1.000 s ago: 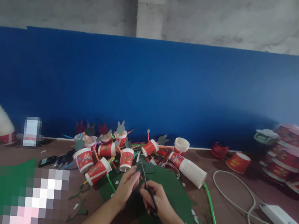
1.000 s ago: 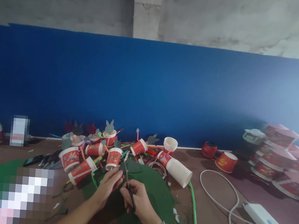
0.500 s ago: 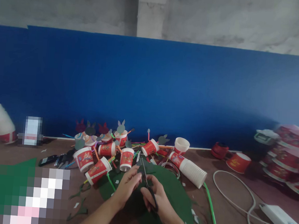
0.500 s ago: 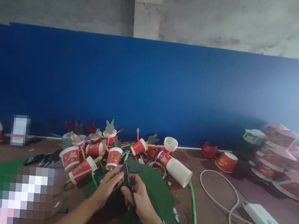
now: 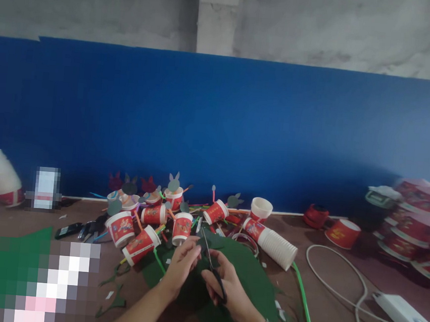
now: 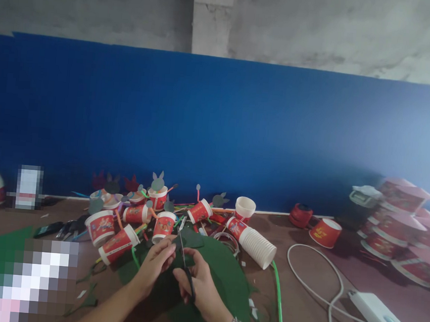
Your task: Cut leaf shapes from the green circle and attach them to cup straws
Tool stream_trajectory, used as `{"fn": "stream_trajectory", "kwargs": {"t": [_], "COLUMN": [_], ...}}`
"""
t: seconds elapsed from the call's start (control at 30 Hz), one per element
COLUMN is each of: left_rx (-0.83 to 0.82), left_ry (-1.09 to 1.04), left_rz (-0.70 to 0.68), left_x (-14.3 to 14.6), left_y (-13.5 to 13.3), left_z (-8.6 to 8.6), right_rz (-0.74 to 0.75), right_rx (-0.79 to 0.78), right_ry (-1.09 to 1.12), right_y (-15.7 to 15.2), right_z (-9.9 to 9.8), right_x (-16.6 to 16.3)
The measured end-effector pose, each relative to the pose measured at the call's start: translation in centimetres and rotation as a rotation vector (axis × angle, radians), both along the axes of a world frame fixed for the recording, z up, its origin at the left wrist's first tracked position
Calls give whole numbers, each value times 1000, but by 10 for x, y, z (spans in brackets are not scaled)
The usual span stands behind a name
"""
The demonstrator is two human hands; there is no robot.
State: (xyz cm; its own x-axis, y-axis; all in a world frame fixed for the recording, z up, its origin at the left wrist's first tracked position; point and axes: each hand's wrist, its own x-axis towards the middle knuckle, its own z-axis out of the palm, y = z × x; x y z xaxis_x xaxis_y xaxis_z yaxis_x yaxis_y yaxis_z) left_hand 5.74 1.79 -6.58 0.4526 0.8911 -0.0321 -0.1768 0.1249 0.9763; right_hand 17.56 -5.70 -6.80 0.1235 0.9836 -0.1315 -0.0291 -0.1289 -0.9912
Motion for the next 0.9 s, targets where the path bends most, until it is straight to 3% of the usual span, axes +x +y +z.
{"fn": "stream_trajectory", "kwargs": {"t": [0.27,0.43,0.9], "left_rx": [110,84,17], "left_ry": [-3,-20,-21], "left_rz": [-102,-174,-93], "left_x": [0,-1,-1], "left_y": [-5,-4,-1], "left_z": [6,10,5], "right_rz": [23,27,43], "right_rx": [2,23,9], "right_ry": [18,36,1], "right_y": [-1,-1,0], "right_z": [-3,-6,-3], "right_x": [-1,0,1]}}
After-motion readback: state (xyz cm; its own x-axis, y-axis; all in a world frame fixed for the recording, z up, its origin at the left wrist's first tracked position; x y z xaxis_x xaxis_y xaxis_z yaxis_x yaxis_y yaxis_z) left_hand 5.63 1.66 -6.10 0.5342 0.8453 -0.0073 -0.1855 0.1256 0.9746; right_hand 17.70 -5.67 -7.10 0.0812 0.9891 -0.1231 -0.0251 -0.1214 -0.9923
